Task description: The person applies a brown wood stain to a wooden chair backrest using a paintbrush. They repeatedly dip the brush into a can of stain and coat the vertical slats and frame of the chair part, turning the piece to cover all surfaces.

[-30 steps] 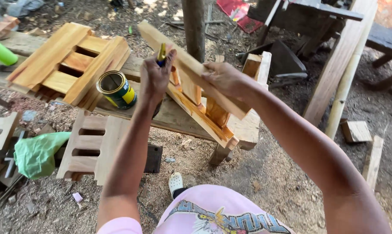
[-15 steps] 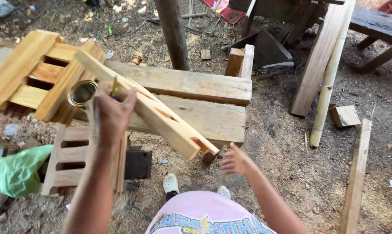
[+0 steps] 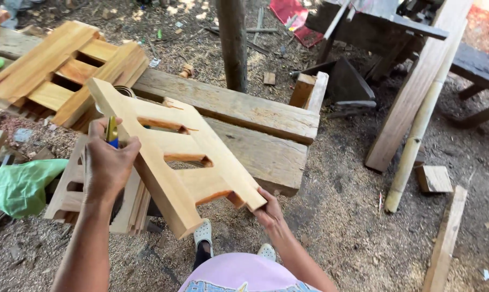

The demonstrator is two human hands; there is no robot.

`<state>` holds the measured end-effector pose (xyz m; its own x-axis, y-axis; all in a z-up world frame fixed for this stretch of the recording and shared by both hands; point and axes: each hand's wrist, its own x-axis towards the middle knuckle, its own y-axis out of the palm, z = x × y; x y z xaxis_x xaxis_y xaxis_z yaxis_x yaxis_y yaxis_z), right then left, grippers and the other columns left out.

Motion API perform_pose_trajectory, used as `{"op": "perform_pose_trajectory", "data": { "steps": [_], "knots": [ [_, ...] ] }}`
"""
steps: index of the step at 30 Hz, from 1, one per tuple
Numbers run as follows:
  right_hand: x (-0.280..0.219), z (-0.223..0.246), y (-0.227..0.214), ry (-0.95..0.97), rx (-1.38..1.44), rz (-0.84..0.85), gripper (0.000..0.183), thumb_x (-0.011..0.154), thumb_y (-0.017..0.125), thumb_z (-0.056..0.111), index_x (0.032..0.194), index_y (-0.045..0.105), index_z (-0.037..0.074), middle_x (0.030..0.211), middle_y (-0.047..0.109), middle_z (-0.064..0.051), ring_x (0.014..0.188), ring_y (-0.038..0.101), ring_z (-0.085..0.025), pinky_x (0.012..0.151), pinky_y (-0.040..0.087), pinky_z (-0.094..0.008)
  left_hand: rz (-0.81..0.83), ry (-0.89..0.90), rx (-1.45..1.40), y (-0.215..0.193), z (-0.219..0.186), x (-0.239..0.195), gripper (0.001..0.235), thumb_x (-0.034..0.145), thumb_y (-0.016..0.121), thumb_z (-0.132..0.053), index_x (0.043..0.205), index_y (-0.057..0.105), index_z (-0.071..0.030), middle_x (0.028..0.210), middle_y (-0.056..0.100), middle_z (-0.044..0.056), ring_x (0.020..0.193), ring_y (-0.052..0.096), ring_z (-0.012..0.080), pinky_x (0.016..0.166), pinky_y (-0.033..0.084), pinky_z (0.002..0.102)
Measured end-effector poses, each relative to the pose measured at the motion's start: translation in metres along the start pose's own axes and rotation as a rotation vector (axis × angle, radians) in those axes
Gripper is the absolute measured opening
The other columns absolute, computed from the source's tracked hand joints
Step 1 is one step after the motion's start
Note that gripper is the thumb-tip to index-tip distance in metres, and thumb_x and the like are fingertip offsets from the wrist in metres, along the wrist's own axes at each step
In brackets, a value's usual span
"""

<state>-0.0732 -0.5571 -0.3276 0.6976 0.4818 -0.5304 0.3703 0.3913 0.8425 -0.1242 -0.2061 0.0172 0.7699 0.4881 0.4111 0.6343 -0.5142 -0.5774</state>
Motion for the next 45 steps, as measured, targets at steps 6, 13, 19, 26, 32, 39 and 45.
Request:
{"op": "perform_pose_trajectory", "data": {
  "steps": [6,13,19,26,32,39,45],
  "knots": [
    [-0.093,0.051,0.086,-0.315,-0.226,-0.167,0.079,0.067,0.080,0.010,0.139,0.053,-0.008,0.138,0.058,-0.032,0.133,0.057,-0.039,0.104,0.050,-0.053,0.153,-0.319,-0.277,-0.018,-0.005,-0.016,0.080,0.082,0.074,-0.001,0.152,0.035,-0.003,0.082,0.067,0.000,0.059,0.062,0.0079,0.045,0.050,0.021],
    [-0.160,0.126,0.169,-0.728,-0.506,0.092,0.093,0.064,0.079,0.017,0.150,0.047,0.003,0.140,0.059,-0.021,0.128,0.057,-0.036,0.108,0.048,-0.049,0.423,-0.497,-0.788,0.063,0.061,-0.009,0.068,0.084,0.071,-0.004,0.149,0.050,-0.002,0.062,0.049,-0.006,0.039,0.039,0.0037,0.033,0.031,0.020],
    [-0.174,0.172,0.161,-0.906,-0.459,0.181,0.079,0.075,0.077,0.012,0.148,0.051,-0.005,0.136,0.060,-0.020,0.129,0.057,-0.036,0.113,0.047,-0.049,0.625,-0.554,-1.042,0.133,0.081,0.003,0.064,0.087,0.065,-0.003,0.149,0.053,-0.006,0.062,0.051,-0.006,0.044,0.041,0.0029,0.038,0.038,0.020],
    [-0.183,0.177,0.195,-0.944,-0.518,0.204,0.076,0.068,0.076,0.004,0.141,0.057,-0.006,0.136,0.065,-0.018,0.131,0.061,-0.034,0.120,0.043,-0.047,0.711,-0.591,-0.936,0.186,0.109,-0.024,0.007,0.091,0.067,-0.006,0.091,0.064,0.000,0.052,0.047,-0.003,0.041,0.038,0.0068,0.036,0.032,0.025],
    [-0.182,0.176,0.234,-0.991,-0.709,0.198,0.074,0.064,0.073,0.002,0.137,0.063,-0.005,0.128,0.068,-0.019,0.121,0.065,-0.031,0.113,0.049,-0.043,0.734,-0.723,-0.933,0.231,0.126,-0.035,0.002,0.088,0.065,0.000,0.088,0.066,0.002,0.056,0.055,-0.002,0.042,0.041,0.0071,0.035,0.029,0.025],
    [-0.178,0.170,0.294,-0.981,-0.899,0.246,0.068,0.059,0.064,0.000,0.127,0.071,-0.001,0.112,0.073,-0.014,0.100,0.070,-0.025,0.096,0.059,-0.036,0.755,-0.819,-0.808,0.261,0.115,-0.018,0.008,0.089,0.068,-0.001,0.086,0.071,0.005,0.052,0.052,0.002,0.038,0.037,0.0084,0.035,0.028,0.027],
    [-0.156,0.179,0.306,-1.013,-1.030,0.259,0.066,0.056,0.064,0.000,0.121,0.075,0.002,0.116,0.074,-0.009,0.098,0.069,-0.017,0.092,0.056,-0.029,0.847,-0.836,-0.814,0.310,0.146,0.001,0.018,0.091,0.058,-0.002,0.092,0.071,0.011,0.055,0.051,0.006,0.038,0.035,0.0109,0.035,0.029,0.029]
  ]
}}
